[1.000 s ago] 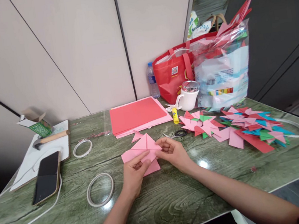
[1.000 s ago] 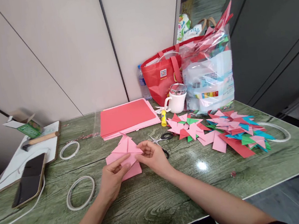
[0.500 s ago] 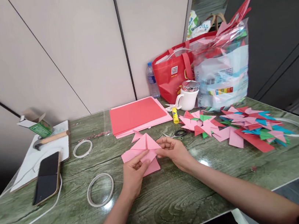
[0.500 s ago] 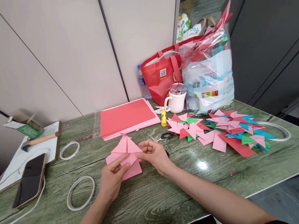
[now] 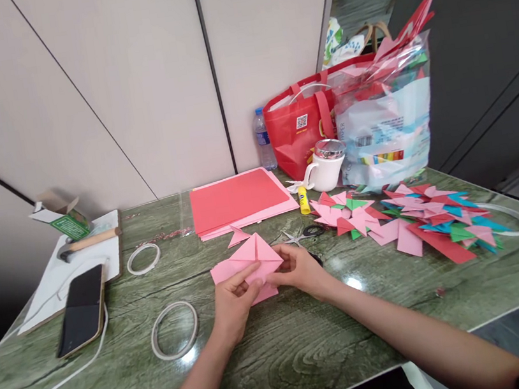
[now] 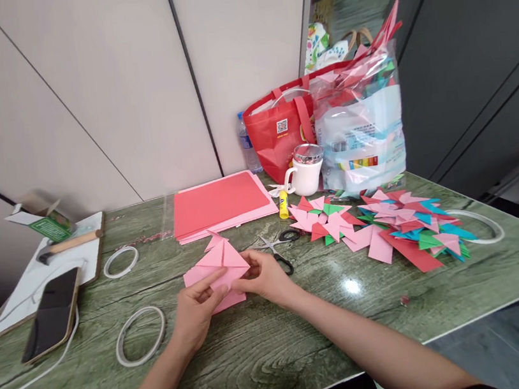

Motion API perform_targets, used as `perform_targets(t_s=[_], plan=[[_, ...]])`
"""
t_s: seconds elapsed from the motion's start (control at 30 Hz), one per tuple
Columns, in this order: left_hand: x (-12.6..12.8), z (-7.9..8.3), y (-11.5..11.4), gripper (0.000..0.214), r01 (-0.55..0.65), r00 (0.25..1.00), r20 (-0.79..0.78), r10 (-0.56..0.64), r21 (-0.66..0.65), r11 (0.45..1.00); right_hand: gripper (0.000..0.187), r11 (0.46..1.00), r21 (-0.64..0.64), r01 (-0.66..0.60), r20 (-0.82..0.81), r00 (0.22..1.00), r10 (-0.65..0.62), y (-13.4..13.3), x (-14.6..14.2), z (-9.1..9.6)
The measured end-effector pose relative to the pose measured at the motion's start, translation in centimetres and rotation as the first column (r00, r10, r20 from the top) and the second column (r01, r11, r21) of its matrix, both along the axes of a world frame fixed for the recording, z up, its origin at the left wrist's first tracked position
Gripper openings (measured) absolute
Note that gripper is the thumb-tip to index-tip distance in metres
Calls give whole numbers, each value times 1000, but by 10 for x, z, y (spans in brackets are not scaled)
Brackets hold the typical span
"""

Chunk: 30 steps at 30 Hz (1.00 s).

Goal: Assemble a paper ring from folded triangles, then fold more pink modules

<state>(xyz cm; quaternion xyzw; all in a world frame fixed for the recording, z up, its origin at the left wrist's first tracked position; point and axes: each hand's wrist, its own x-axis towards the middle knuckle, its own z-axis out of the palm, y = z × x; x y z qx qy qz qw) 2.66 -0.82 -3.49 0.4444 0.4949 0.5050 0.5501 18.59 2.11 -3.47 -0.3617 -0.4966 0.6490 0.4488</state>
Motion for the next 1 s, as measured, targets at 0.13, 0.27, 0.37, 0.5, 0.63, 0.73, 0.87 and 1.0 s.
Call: perform_targets(t_s=[0.13, 0.27, 0.37, 0.5, 0.63, 0.73, 0.87, 1.0], plan=[[3, 3, -2, 40, 20, 1000, 21, -19, -30, 999, 43, 1000, -14, -1, 23, 1000, 2, -2, -3, -1], [3, 3, -1, 42, 28, 999, 43, -26, -43, 999, 42, 998, -56, -11, 6, 1000, 11, -2, -4, -1], [2, 3, 0, 41, 27, 999, 30, -26, -29, 999, 38, 994, -108, -26, -54, 998, 20, -2, -4, -1], [0, 5, 1, 41, -9, 999, -41, 9, -6, 1000, 37, 985, -170, -9, -97, 995, -8, 0, -2, 0], [-2, 9, 3, 40, -11, 999, -45, 12, 17, 1000, 36, 984, -181, -9, -138, 990, -16, 2, 0, -2], [-4, 11, 4, 41, -7, 999, -53, 8, 28, 1000, 33, 981, -193, -20, -177, 984, -14, 3, 1, -2], [-6, 13, 5, 40, -14, 999, -49, 16, 25, 1000, 29, 979, -197, -49, -221, 975, 4, 3, 2, -1], [-6, 16, 5, 40, -22, 999, -23, 23, 27, 999, 23, 977, -207, -51, -237, 971, 0, 4, 2, 0]])
